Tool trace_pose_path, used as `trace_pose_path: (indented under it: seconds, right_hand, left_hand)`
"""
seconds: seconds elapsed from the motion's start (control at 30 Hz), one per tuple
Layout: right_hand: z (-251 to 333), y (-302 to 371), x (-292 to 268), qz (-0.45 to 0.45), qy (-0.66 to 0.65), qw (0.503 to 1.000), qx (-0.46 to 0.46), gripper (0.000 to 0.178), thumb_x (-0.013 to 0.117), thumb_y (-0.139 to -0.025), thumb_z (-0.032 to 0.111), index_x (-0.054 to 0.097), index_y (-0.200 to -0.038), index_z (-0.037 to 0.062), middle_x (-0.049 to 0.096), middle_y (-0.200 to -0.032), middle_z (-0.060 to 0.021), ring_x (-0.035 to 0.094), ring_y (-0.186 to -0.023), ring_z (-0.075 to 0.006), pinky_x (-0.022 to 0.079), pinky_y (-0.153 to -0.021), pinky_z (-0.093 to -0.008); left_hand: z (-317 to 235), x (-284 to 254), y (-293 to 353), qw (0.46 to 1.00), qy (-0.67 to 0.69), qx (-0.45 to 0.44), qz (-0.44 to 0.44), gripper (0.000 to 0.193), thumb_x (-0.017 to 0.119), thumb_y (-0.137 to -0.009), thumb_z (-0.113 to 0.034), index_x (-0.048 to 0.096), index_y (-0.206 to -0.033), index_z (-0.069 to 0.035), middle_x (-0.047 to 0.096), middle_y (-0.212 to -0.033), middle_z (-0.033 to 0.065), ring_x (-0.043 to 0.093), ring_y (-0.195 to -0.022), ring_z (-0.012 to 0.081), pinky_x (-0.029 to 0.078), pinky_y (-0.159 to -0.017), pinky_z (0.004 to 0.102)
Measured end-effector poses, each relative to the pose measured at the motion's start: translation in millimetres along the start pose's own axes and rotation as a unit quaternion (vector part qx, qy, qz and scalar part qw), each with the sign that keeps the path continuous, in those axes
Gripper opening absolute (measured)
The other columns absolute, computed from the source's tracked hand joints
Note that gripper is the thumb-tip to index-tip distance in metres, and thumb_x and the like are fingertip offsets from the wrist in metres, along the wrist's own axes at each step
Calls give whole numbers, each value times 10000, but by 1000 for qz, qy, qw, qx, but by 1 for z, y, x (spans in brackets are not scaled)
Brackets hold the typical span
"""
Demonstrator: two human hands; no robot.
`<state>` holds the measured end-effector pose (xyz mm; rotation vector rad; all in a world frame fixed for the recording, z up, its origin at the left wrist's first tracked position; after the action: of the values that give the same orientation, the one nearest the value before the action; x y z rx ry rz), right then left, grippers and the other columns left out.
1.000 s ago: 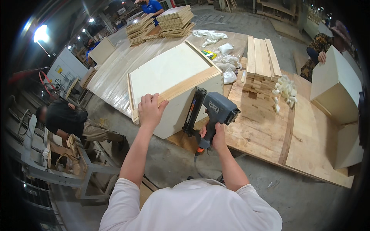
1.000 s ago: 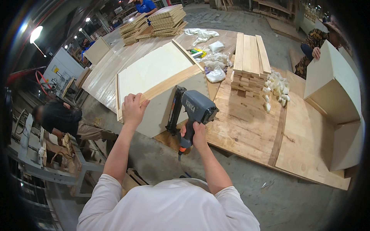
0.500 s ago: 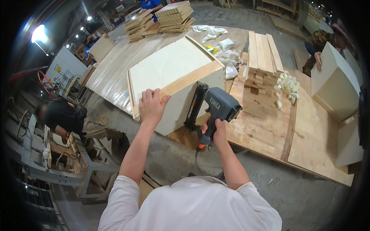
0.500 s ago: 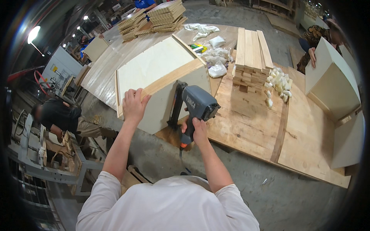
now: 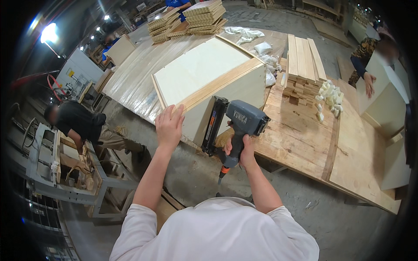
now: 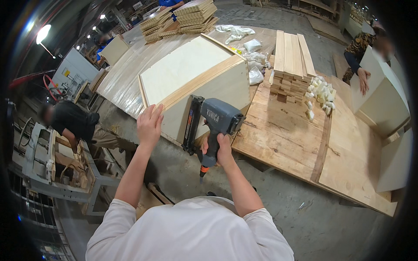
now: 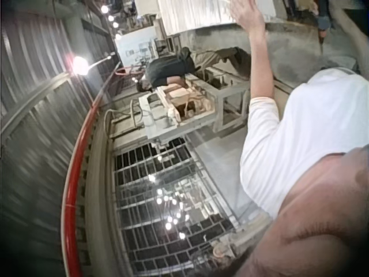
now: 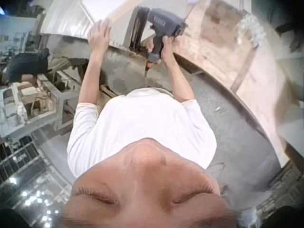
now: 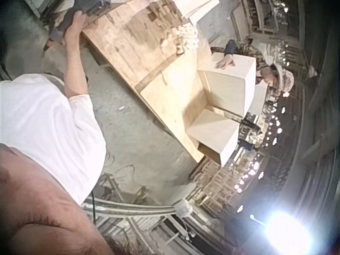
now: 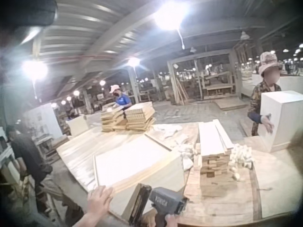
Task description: The person assembles white wooden boxes using a pneumatic nail gun. They align the box panels, apply glue to the edges, and secure the joints with nails. The person repeats this process for multiple boxes, handling the panels and tools with both hands.
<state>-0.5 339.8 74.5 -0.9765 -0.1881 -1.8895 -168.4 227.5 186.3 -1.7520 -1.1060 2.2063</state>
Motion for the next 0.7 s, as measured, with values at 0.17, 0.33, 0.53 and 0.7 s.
trace_pose_path:
  seconds: [0.17,0.33,0.53,0.7]
  right_hand:
    - [-9,-2,8,3,7,1000,1,835,434,-886,668,312,-1395,19,487,-653,-30,527,-568,-145,460,-643,-309]
    - [-15,-3,8,2,4,1000,-1,845,453,-873,675,312,-1389,21,489,-651,-32,524,-564,-140,457,-638,-306]
    - [-19,-7,0,-13,23,1000,-15,798,492,-863,661,370,-1320,18,496,-632,-40,513,-533,-144,460,-612,-302]
    - [3,-18,-12,-40,20,998,-42,736,474,-900,603,382,-1327,11,517,-637,-46,530,-551,-153,463,-615,-306]
  left_hand:
    - [-7,-4,1,999,-22,12,-37,352,620,-866,-237,622,-1217,-209,581,-1205,88,540,-1130,231,313,-994,475]
    - [-8,-7,-1,998,-25,26,-45,348,630,-856,-227,634,-1203,-202,605,-1159,102,560,-1099,234,306,-1002,471]
    - [-15,-7,-4,997,-18,37,-59,352,634,-852,-227,633,-1197,-158,618,-1131,121,582,-1052,245,324,-994,430]
    - [-40,10,-29,999,43,6,-21,392,641,-850,-246,608,-1222,-125,604,-1182,130,570,-1094,260,316,-1013,429]
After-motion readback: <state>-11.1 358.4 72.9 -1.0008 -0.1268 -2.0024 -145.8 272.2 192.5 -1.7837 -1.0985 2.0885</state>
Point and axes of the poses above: each hand's wrist, its own y-axis away from the middle knuckle, its own x-axis out of the palm, z = x × y, the point moved 10 cm from there along -y, towards the middle knuckle
